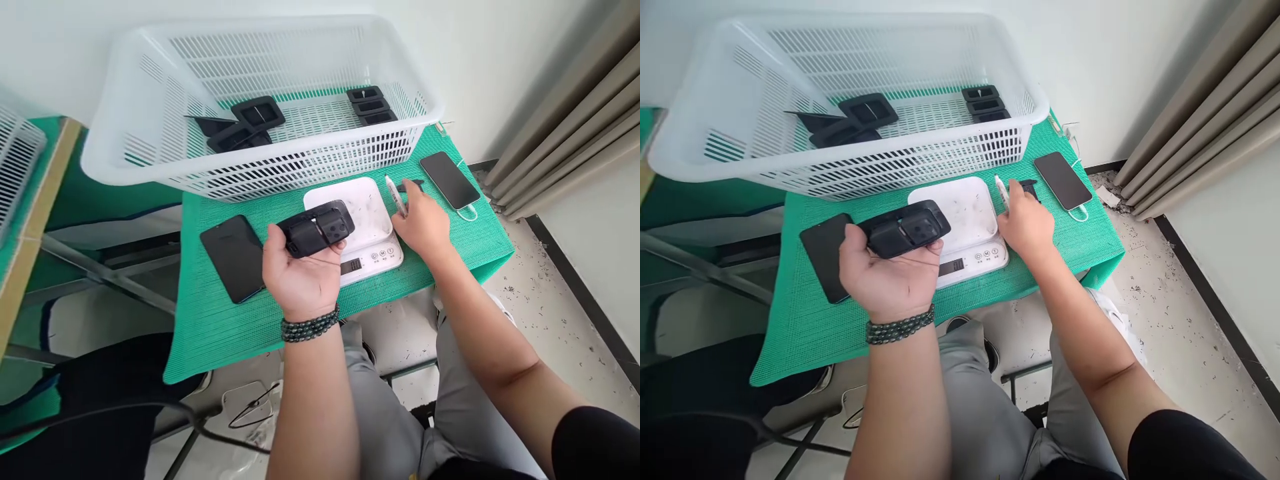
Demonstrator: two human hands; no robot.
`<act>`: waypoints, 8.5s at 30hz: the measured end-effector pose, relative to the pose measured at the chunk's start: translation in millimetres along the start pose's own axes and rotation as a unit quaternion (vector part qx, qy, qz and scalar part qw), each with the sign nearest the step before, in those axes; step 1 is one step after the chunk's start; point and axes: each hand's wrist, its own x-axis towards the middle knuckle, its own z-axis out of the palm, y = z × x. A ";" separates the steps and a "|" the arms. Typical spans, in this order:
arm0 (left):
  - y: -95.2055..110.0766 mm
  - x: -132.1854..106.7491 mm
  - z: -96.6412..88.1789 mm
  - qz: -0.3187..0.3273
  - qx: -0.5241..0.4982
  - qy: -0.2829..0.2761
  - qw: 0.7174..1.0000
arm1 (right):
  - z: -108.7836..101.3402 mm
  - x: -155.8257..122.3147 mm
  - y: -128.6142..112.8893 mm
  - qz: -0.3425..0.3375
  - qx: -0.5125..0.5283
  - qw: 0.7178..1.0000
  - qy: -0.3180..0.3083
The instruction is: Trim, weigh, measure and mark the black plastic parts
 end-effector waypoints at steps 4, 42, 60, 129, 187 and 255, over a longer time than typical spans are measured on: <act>-0.2 -2.5 1.1 0.002 -0.009 -0.010 1.000 | 0.3 -10.4 5.9 -0.069 0.226 0.968 0.087; 0.1 -6.5 6.1 -0.030 0.013 0.003 0.999 | 1.4 -55.7 -28.0 -0.128 0.413 0.871 0.233; -10.8 -11.7 12.7 0.042 0.058 -0.035 0.997 | -5.1 -60.2 -24.0 -0.216 0.536 0.778 0.246; 5.2 -11.3 16.0 0.007 0.061 -0.085 0.994 | -6.4 -65.6 -21.1 -0.343 0.405 0.833 0.154; 1.9 -5.0 4.0 0.025 0.028 -0.097 0.995 | -17.2 -54.9 -6.6 -0.243 0.372 0.884 0.149; -23.0 -47.0 -38.8 0.272 0.487 -0.058 0.828 | 10.1 -80.6 14.4 0.127 0.706 0.694 -0.051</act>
